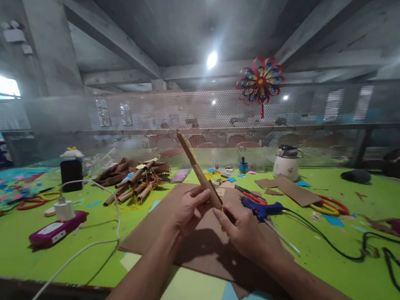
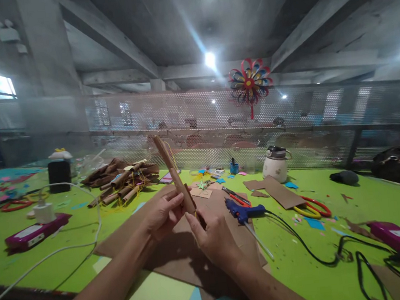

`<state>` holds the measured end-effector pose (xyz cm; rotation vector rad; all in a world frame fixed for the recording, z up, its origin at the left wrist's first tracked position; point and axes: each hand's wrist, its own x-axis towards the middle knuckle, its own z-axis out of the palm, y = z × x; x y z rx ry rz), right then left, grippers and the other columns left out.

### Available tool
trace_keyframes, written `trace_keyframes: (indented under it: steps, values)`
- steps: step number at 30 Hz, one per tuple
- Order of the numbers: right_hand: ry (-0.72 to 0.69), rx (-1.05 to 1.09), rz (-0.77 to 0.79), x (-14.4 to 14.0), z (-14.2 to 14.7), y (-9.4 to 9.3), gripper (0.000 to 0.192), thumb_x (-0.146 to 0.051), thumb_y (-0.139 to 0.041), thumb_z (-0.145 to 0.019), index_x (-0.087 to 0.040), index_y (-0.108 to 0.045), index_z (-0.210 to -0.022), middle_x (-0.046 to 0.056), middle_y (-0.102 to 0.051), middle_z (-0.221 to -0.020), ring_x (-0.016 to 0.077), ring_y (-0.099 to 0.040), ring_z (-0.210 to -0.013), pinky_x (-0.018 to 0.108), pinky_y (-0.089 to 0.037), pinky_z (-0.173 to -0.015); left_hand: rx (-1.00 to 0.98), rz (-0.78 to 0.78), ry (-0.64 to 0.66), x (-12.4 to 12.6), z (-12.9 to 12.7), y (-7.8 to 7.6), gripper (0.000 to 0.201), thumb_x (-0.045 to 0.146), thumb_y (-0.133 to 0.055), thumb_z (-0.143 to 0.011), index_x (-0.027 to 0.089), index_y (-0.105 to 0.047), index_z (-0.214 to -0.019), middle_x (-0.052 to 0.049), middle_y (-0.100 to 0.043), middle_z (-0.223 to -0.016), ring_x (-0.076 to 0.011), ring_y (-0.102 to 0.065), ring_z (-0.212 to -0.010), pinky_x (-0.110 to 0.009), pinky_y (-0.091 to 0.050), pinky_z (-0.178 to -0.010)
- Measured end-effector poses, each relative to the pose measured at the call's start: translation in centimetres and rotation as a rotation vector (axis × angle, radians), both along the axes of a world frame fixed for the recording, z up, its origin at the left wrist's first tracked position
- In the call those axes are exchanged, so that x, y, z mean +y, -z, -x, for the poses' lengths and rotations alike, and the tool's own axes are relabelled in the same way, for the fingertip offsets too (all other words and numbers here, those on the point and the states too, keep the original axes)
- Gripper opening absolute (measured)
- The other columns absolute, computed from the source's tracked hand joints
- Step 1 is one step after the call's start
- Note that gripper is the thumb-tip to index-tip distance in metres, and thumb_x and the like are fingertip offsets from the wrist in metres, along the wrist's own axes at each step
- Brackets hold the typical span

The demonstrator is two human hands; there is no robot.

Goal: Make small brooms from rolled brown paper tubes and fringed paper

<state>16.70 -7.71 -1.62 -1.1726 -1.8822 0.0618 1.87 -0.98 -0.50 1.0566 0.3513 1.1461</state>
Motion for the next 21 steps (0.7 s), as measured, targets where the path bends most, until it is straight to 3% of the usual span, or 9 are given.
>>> trace_keyframes:
  steps: [5, 13, 21]
  values:
    - [0.034, -0.056, 0.075, -1.2, 0.1, -1.4, 0.028, -0.028, -0.043, -0.092, -0.019, -0.056, -0.068, -0.002, -0.051, -0.052, 0.0122, -0.046, -0.05, 0.023, -0.027, -0.049, -0.004, 0.016, -0.043, 0.0, -0.1, 0.0, 0.024, 0.017, -0.079, -0.064, 0.011, -0.07, -0.085, -0.003, -0.067, -0.077, -0.0108, -0.06, -0.07, -0.022, -0.048, -0.071]
    - [-0.003, 0.018, 0.036, 0.0, 0.2, -0.1, 0.027, -0.029, -0.042, -0.091, -0.018, -0.057, -0.072, 0.001, -0.058, -0.062, 0.0117, -0.047, -0.052, 0.022, -0.031, -0.051, 0.059, -0.022, -0.02, -0.1, 0.1, -0.2, 0.02, 0.022, -0.075, -0.07, 0.01, -0.07, -0.086, -0.007, -0.069, -0.082, -0.0137, -0.062, -0.075, -0.026, -0.048, -0.077]
    - [-0.075, 0.106, 0.117, -0.7, 0.5, -0.8, 0.032, -0.035, -0.041, -0.09, -0.018, -0.055, -0.066, -0.001, -0.052, -0.055, 0.012, -0.047, -0.05, 0.021, -0.033, -0.049, 0.074, -0.139, 0.019, -0.5, 0.7, -0.5, 0.016, 0.021, -0.07, -0.075, 0.012, -0.07, -0.088, -0.006, -0.069, -0.082, -0.0141, -0.062, -0.076, -0.026, -0.047, -0.078]
